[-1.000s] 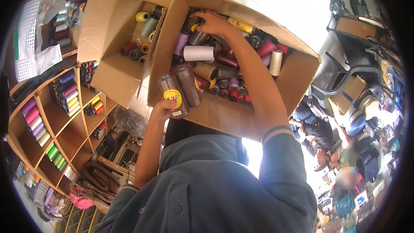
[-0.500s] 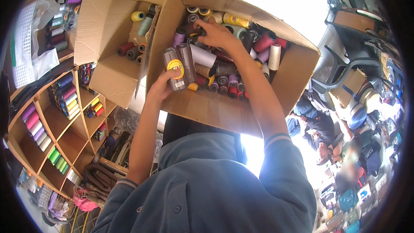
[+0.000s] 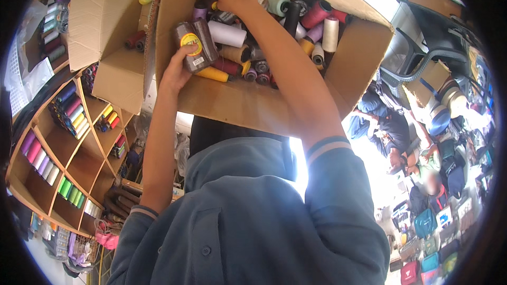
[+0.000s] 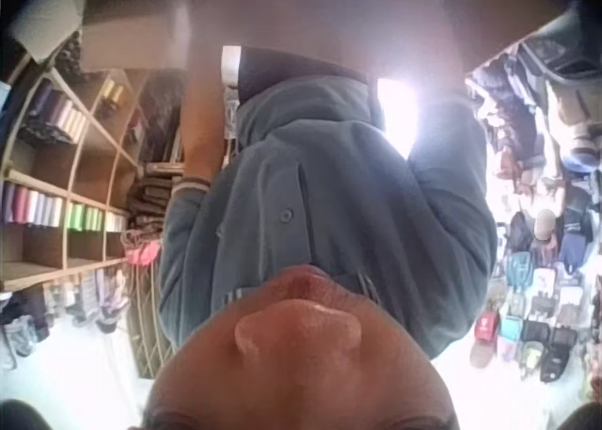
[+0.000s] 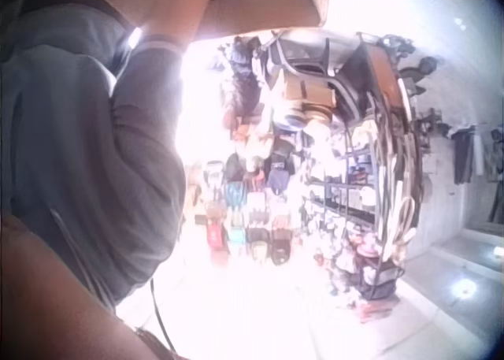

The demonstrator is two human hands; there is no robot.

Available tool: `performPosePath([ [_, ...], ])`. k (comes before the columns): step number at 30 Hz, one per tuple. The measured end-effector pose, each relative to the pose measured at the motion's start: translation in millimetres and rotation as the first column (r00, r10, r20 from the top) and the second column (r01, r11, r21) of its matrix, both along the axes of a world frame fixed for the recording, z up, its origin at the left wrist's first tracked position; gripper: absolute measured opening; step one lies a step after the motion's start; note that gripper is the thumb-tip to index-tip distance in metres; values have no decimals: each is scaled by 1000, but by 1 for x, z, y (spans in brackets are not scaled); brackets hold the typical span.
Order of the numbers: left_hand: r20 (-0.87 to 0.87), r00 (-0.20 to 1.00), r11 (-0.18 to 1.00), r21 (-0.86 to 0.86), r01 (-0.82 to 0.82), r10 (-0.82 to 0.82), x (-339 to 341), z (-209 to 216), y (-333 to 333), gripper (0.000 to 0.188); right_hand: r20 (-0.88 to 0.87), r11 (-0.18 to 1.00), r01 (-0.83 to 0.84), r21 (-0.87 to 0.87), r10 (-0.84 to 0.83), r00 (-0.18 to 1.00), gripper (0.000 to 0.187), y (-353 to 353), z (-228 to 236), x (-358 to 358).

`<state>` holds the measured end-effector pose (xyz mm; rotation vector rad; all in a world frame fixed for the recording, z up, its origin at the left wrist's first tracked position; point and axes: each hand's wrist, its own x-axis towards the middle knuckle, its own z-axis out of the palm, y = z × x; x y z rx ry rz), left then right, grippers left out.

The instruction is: The person organizes thread spools by picking them up from a cardboard box and placing them onto a wooden shelf. The person handles spools of various colors, including blue, purple, and white, and arranges them in rows on the shelf.

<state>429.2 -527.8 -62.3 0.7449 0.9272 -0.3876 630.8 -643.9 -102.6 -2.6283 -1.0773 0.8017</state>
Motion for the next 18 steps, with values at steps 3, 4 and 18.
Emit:
performPosePath([
  [3,69,998,1000,-11,12,-11,1,1,0,50,2,991,2,-133,-2,1000,48,15,7,0],
  [4,86,996,999,-34,14,-11,-3,-8,3,45,9,992,49,-118,-48,999,44,16,-7,-4],
  [18,62,996,998,5,-68,67,-7,-2,15,42,64,928,148,-341,-134,989,36,77,4,-8],
])
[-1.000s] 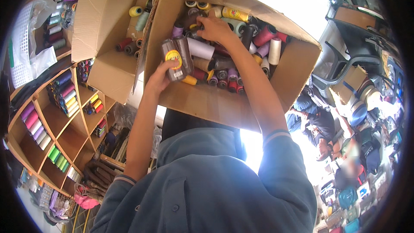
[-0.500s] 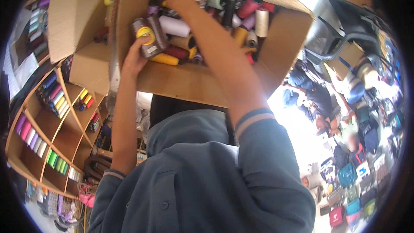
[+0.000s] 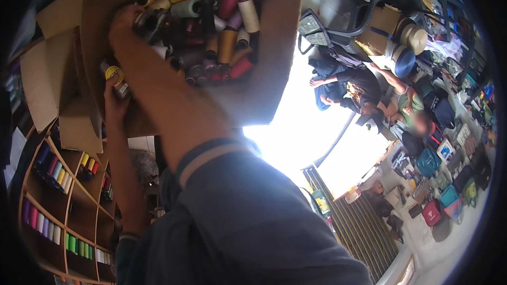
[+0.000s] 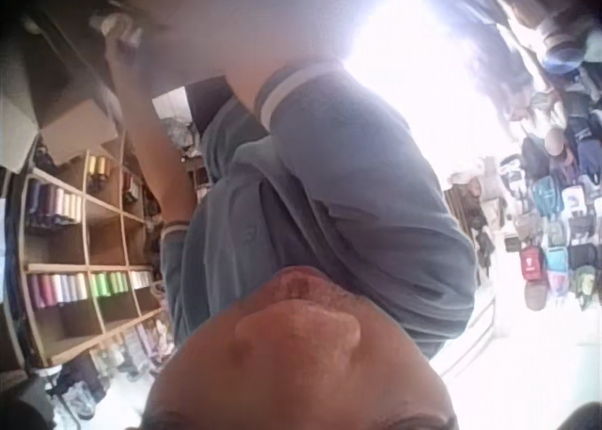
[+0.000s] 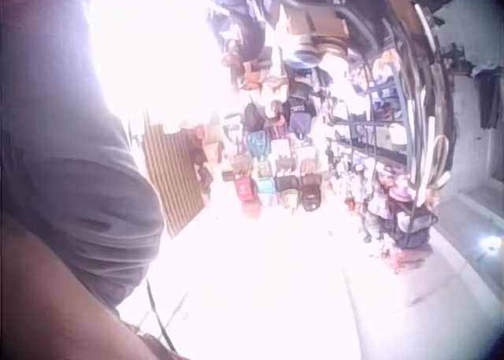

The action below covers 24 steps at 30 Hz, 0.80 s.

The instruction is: The person organizes thread spools by picking them up from a cardboard box and placing them onto a wooden shelf. The person handles spools of various colors, including blue, purple, and white, and arranges them in rows on the shelf.

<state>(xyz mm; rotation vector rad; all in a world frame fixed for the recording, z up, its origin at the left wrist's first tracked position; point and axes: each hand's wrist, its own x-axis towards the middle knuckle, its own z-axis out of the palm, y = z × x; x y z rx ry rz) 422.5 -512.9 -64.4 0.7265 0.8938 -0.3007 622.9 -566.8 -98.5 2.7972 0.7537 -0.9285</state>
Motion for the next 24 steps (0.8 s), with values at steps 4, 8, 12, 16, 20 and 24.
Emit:
performPosePath([
  [4,52,998,999,12,-33,33,6,30,-15,48,-152,950,62,307,-16,988,51,-69,2,25],
  [8,79,997,1000,-16,27,-26,-2,21,-14,59,-288,800,210,562,-48,956,63,-153,18,40],
  [12,285,956,995,-50,87,-69,0,45,-26,73,-578,529,588,612,-209,789,56,-217,57,12],
  [16,292,956,997,-55,52,-34,-15,63,-33,78,-787,183,821,540,-235,570,52,-250,84,-25],
  [20,324,943,990,-142,-25,71,-33,79,-45,67,-935,-108,936,335,-162,316,52,-260,88,-54],
  [24,293,943,980,-166,-110,156,-58,94,-49,56,-964,-125,958,259,24,264,40,-251,98,-64],
])
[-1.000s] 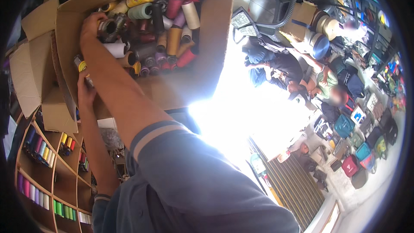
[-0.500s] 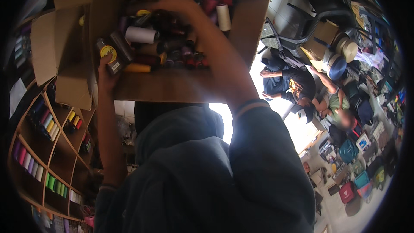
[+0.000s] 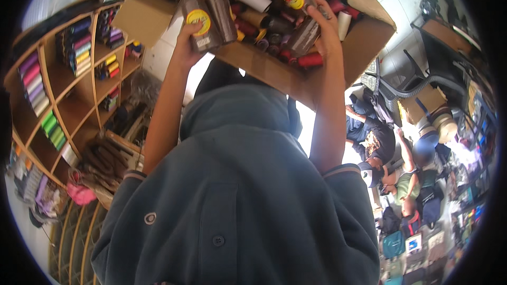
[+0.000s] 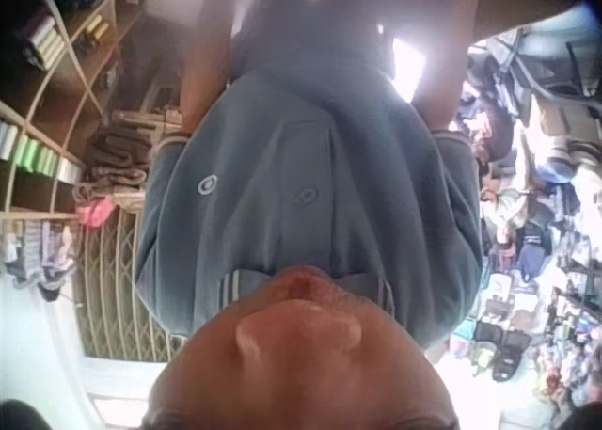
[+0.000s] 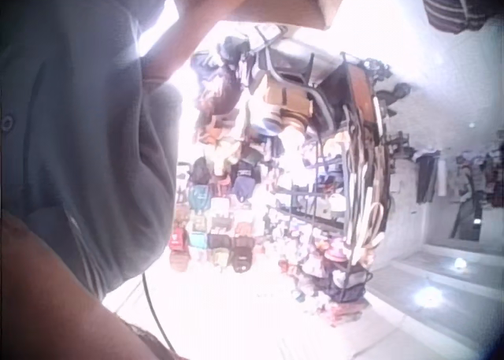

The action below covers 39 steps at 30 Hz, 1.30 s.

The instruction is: The person organizes thread spools by picking them up from a cardboard box and placing them onto a wooden shelf. The person handles spools of various colors, including blue, purple, and white, and arranges them in rows on the shelf.

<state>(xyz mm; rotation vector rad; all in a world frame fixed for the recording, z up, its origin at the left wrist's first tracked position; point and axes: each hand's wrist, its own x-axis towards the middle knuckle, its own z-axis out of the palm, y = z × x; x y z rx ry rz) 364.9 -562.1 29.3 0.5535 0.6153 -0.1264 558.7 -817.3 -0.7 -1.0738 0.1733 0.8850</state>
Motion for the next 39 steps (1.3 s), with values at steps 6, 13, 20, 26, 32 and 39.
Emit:
performPosePath([
  [6,93,990,994,19,-109,106,-35,40,18,59,101,976,-217,-8,217,971,45,34,27,-2],
  [13,220,930,953,9,-303,294,-127,67,51,65,115,938,-346,-35,347,931,43,107,68,-42],
  [20,295,810,845,18,-535,507,-251,83,89,72,134,874,-474,102,460,878,40,205,96,-139],
  [26,426,662,735,-11,-678,617,-348,105,120,83,302,748,-664,-4,634,712,40,289,136,-230],
  [32,539,632,734,38,-678,557,-429,137,135,90,610,447,-854,-266,764,210,46,370,173,-306],
  [39,562,639,729,88,-679,526,-488,146,148,91,570,-211,-871,-444,683,-456,50,471,202,-381],
])
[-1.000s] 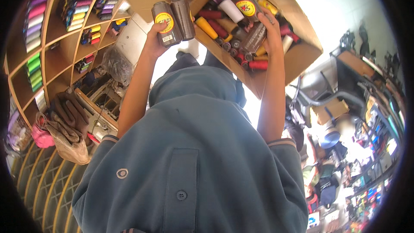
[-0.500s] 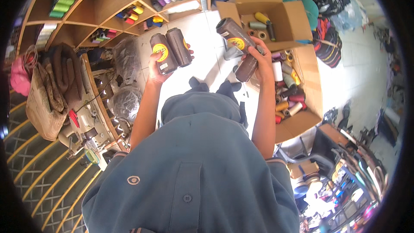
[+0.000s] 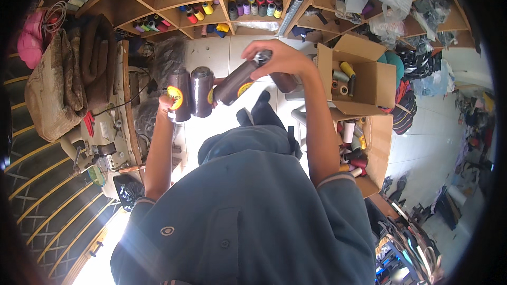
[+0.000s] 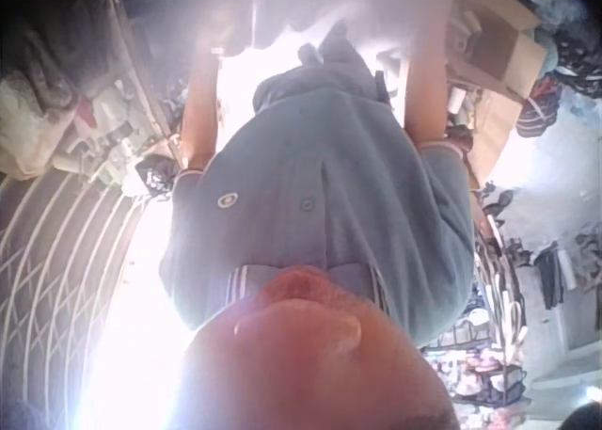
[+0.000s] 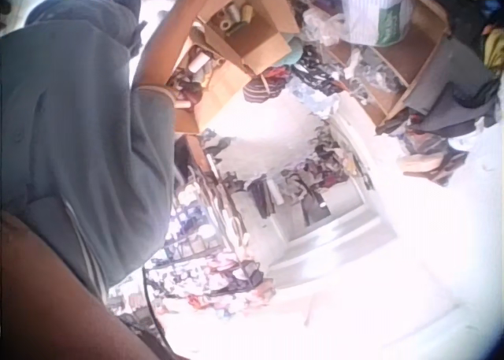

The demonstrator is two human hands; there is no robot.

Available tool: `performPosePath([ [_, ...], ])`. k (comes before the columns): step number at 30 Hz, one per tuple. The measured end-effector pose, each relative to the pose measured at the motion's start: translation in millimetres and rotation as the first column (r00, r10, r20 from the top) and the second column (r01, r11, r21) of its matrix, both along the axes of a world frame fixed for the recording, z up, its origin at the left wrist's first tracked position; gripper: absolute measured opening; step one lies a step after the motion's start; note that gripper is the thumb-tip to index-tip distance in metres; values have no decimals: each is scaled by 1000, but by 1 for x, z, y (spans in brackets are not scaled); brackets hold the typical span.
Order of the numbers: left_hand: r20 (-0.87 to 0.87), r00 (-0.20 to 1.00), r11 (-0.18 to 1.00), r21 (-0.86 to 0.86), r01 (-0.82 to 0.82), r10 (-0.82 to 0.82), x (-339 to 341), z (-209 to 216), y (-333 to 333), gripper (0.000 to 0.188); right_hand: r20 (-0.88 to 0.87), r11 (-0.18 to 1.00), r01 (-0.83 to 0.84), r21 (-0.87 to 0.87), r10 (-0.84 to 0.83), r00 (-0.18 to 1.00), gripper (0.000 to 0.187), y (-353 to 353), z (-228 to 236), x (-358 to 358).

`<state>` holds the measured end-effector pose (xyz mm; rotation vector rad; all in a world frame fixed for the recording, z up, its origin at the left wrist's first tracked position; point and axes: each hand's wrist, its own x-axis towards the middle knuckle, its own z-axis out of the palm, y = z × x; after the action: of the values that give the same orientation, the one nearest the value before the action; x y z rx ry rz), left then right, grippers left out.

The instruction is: The person organizes thread spools by picking them up from a cardboard box and placing them onto a wooden shelf. The person handles spools of various colors, including blue, purple, and white, and arranges them in rows on the shelf.

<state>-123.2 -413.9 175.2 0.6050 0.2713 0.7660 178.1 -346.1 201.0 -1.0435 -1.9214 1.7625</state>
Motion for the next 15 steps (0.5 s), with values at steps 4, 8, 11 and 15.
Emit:
performPosePath([
  [4,13,1000,1000,-26,-10,11,-11,-2,10,91,31,969,-247,-13,247,969,50,55,12,-32],
  [8,53,998,996,-86,-17,22,-15,-8,16,92,3,914,-402,-59,403,915,52,100,1,-52],
  [11,109,993,990,-140,-22,38,-18,-11,12,92,-47,832,-547,-93,545,837,55,116,-6,-68],
  [15,200,977,980,-194,-39,78,-22,-13,7,93,-95,760,-645,-83,638,764,54,115,-1,-82],
])
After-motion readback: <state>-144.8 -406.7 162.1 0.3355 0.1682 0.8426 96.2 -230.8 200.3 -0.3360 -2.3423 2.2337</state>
